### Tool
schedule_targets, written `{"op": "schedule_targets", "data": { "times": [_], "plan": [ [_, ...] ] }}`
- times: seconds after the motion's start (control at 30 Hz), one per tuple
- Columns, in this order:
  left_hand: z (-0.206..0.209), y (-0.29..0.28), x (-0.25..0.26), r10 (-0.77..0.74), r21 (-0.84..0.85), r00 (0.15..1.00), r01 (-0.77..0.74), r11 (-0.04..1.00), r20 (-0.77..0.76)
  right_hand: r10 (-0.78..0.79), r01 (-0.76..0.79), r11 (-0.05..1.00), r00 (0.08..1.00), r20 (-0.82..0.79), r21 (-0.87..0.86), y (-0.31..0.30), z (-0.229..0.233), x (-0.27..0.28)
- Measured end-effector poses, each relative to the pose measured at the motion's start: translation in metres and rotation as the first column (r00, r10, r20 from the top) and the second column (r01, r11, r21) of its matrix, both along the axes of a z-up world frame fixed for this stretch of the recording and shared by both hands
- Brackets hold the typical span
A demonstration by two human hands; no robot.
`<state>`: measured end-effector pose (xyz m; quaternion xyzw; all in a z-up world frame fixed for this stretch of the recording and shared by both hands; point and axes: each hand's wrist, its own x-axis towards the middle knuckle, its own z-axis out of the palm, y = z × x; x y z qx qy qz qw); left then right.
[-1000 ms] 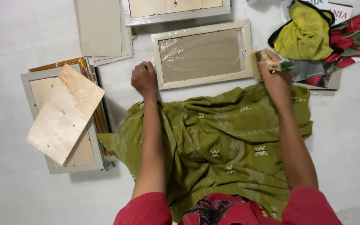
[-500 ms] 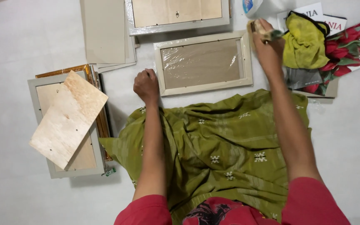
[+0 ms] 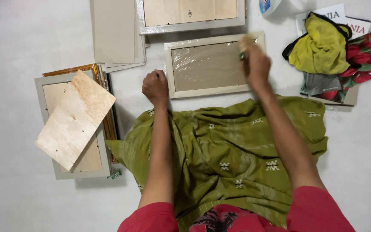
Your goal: Disassembling a picture frame and applying a coating to the interior surface using a brush.
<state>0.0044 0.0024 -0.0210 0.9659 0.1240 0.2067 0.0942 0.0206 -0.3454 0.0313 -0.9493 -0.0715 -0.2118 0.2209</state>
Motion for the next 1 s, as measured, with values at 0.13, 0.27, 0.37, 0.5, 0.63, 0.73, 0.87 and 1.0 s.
{"op": "schedule_targets", "data": {
  "times": [0.13,0.27,0.37,0.5,0.63,0.73,0.87,1.0],
  "plan": [
    [0.014,-0.004,-0.003,0.008,-0.011,0.999,-0.007,1.000,0.035,0.057,0.053,0.972,0.892,-0.448,0.229,0.016,0.039,-0.003],
    [0.018,-0.005,-0.003,0.002,-0.028,0.999,-0.001,1.000,0.048,-0.096,0.138,0.974,0.970,-0.225,0.181,-0.002,0.035,0.006],
    [0.013,-0.006,-0.003,0.052,-0.035,0.996,-0.050,0.998,0.071,-0.069,0.073,0.996,0.995,-0.074,0.045,0.035,0.037,-0.008],
    [0.011,-0.008,-0.003,0.105,-0.039,0.989,-0.101,0.994,0.102,0.258,-0.157,0.927,0.926,-0.276,0.340,0.062,0.007,-0.016],
    [0.012,-0.008,-0.003,0.110,-0.019,0.990,-0.109,0.994,0.093,0.056,0.404,0.779,0.717,-0.695,0.479,0.087,0.099,0.011],
    [0.015,-0.004,-0.004,0.023,-0.018,0.998,-0.022,1.000,0.055,0.088,-0.013,0.941,0.974,-0.208,0.337,0.089,0.051,0.026],
    [0.015,-0.003,-0.003,0.011,-0.024,1.000,-0.010,1.000,0.012,0.162,0.193,0.839,0.804,-0.572,0.509,0.117,0.051,0.036],
    [0.022,-0.004,-0.004,0.016,-0.023,0.998,-0.014,1.000,0.060,-0.083,0.296,0.858,0.886,-0.455,0.421,0.102,0.038,0.049]
  ]
}}
